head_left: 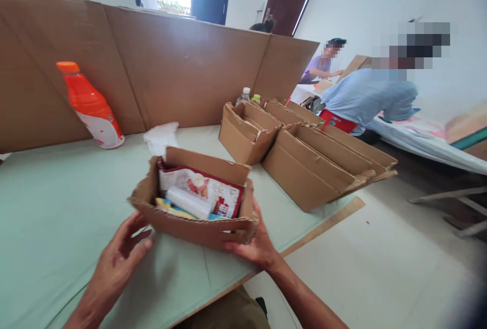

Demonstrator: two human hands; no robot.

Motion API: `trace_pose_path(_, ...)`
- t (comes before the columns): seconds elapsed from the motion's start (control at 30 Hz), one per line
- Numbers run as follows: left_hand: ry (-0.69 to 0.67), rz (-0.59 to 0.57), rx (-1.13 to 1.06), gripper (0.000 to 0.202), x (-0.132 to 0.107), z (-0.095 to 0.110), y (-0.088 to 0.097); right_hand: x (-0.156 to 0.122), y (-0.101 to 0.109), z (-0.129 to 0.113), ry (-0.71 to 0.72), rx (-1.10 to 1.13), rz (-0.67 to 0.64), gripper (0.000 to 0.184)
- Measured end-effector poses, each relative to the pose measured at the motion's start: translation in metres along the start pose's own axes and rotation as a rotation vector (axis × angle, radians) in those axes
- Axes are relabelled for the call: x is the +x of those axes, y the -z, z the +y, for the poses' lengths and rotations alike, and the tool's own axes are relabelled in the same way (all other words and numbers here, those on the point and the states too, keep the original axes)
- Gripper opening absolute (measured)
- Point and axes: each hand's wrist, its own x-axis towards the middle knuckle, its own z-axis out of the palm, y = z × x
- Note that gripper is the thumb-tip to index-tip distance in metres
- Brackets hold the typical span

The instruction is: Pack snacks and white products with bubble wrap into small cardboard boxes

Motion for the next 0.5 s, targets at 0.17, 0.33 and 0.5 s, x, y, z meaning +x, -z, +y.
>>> trace_pose_path(0.17, -0.174, -0.254, 0.140, 0.059, 0.003, 0.009, -0.065, -0.047, 0.077, 0.013, -0.194, -0.163, 0.447, 0.106)
trace_pose_path(0.33, -0.323, -0.365, 0.293, 0.041, -0.005, 0.004, -0.089, -0.039, 0.098, 0.017, -0.159, -0.315, 0.765, 0.107)
trace_pose_path(0.5, -0.411, -0.267, 0.368, 0.037, -0.024, -0.013, -0.087, -0.026, 0.093, 0.028, -0.098, -0.373, 0.698, 0.094)
